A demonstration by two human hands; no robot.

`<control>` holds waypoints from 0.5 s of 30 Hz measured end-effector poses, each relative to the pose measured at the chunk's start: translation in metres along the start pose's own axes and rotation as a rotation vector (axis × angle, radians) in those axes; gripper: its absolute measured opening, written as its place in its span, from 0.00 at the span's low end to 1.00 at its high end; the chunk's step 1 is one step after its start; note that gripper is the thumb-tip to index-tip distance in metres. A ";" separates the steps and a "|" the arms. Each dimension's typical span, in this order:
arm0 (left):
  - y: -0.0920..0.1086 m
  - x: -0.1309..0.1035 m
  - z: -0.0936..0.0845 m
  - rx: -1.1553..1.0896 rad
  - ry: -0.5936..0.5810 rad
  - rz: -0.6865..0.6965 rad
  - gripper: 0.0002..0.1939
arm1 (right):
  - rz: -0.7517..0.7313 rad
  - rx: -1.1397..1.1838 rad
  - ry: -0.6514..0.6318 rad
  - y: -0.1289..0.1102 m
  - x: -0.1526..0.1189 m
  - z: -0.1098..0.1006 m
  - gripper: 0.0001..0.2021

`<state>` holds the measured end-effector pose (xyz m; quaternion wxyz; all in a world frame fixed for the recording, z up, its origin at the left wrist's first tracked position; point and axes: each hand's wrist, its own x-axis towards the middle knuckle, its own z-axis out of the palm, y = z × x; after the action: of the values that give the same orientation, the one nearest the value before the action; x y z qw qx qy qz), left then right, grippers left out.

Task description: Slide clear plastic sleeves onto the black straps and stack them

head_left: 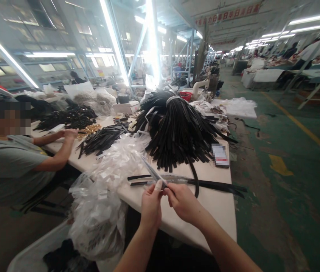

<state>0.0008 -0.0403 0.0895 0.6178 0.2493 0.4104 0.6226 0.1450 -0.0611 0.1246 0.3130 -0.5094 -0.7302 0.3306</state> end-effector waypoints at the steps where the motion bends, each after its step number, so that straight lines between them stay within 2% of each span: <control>1: -0.005 -0.003 0.000 0.009 -0.020 -0.026 0.12 | 0.012 0.027 -0.018 0.000 0.000 -0.001 0.16; 3: -0.008 -0.003 -0.003 -0.009 0.013 -0.024 0.11 | 0.033 0.050 -0.064 0.001 -0.003 -0.004 0.18; 7: -0.003 0.004 -0.008 -0.092 0.178 0.084 0.12 | 0.052 0.007 -0.116 0.009 -0.011 -0.006 0.15; 9: -0.010 -0.002 -0.006 -0.053 0.152 0.070 0.12 | 0.043 0.007 -0.091 0.012 -0.011 -0.005 0.15; 12: -0.027 -0.015 -0.002 0.034 0.031 -0.011 0.13 | 0.019 0.060 -0.080 0.014 -0.010 -0.003 0.17; 13: -0.029 -0.017 -0.002 0.044 0.026 -0.018 0.13 | 0.019 0.076 -0.092 0.016 -0.010 -0.003 0.17; 15: -0.029 -0.015 -0.005 0.025 0.101 0.014 0.13 | 0.043 0.089 -0.125 0.019 -0.014 -0.004 0.17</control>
<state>0.0143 -0.0589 0.0660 0.5889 0.2281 0.4472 0.6334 0.1622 -0.0686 0.1096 0.2820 -0.4891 -0.7218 0.4003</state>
